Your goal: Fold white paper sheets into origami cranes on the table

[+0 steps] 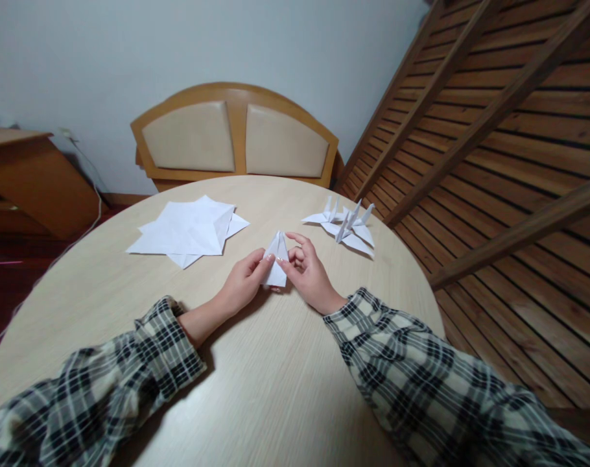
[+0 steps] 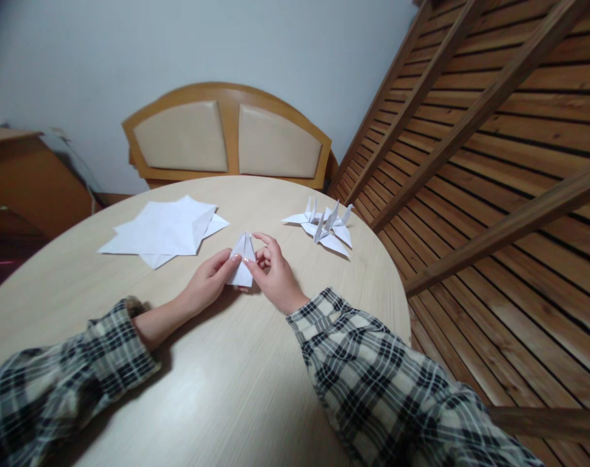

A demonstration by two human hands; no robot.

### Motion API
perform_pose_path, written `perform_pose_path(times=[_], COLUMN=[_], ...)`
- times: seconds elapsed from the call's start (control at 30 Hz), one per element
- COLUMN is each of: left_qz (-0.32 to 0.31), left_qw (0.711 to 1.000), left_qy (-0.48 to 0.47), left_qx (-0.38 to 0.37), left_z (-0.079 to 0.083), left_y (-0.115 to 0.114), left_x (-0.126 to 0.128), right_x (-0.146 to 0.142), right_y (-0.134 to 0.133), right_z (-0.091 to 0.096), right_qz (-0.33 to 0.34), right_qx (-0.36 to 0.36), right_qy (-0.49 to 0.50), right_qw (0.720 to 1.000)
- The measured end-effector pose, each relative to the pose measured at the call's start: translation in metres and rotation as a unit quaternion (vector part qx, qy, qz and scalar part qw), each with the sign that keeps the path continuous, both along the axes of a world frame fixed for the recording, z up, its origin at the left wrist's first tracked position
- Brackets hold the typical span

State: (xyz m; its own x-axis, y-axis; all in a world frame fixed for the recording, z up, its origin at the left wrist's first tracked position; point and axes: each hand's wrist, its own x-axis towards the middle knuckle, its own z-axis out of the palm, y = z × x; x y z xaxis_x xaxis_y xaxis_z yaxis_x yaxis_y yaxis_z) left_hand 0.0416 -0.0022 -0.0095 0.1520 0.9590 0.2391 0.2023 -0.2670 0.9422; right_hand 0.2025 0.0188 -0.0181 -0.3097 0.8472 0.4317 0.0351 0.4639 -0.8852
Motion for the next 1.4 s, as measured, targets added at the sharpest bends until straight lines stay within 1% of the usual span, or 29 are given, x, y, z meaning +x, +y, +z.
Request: perform_pose_path(times=[0.07,0.13,0.23,0.33,0.4,0.53,0.67,0.87,1.03,1.23,1.4], left_qz=[-0.016,-0.027,-0.026,-0.008,-0.006,-0.052,-0.062,-0.073,-0.083,-0.076,-0.070], left_qw=[0.998,0.996,0.995,0.996,0.994,0.985,0.983,0.982,0.981,0.980,0.979], left_qy=[-0.046,-0.076,-0.087,-0.090,-0.108,-0.148,-0.157,-0.157,-0.157,-0.160,-0.170], left_qx=[-0.033,-0.050,-0.042,-0.027,-0.033,-0.070,-0.072,-0.078,-0.082,-0.091,-0.093], left_z=[0.000,-0.001,-0.003,-0.005,-0.006,-0.005,-0.005,-0.005,-0.006,-0.007,-0.004], left_y=[0.000,0.000,0.002,0.004,0.006,0.006,0.006,0.006,0.006,0.008,0.006], left_x=[0.001,0.001,0.000,-0.001,0.000,0.003,0.002,0.000,0.000,-0.002,-0.001], right_x=[0.000,-0.001,-0.002,-0.002,-0.002,-0.002,-0.002,-0.001,0.000,0.001,0.000], right_y=[-0.001,-0.002,-0.002,-0.001,-0.001,0.001,0.003,0.006,0.009,0.008,0.007], right_z=[0.000,0.000,0.000,-0.001,-0.003,-0.006,-0.007,-0.009,-0.014,-0.013,-0.011], right_qz=[0.000,-0.001,0.008,0.022,0.027,0.023,0.016,-0.004,0.000,-0.010,0.005], right_qx=[0.005,0.004,-0.013,-0.032,-0.038,-0.042,-0.035,-0.018,-0.019,-0.006,-0.002], right_qy=[-0.001,-0.007,-0.017,-0.014,-0.005,0.014,0.023,0.010,0.009,-0.014,-0.005], right_qw=[1.000,1.000,1.000,0.999,0.999,0.999,0.999,1.000,1.000,1.000,1.000])
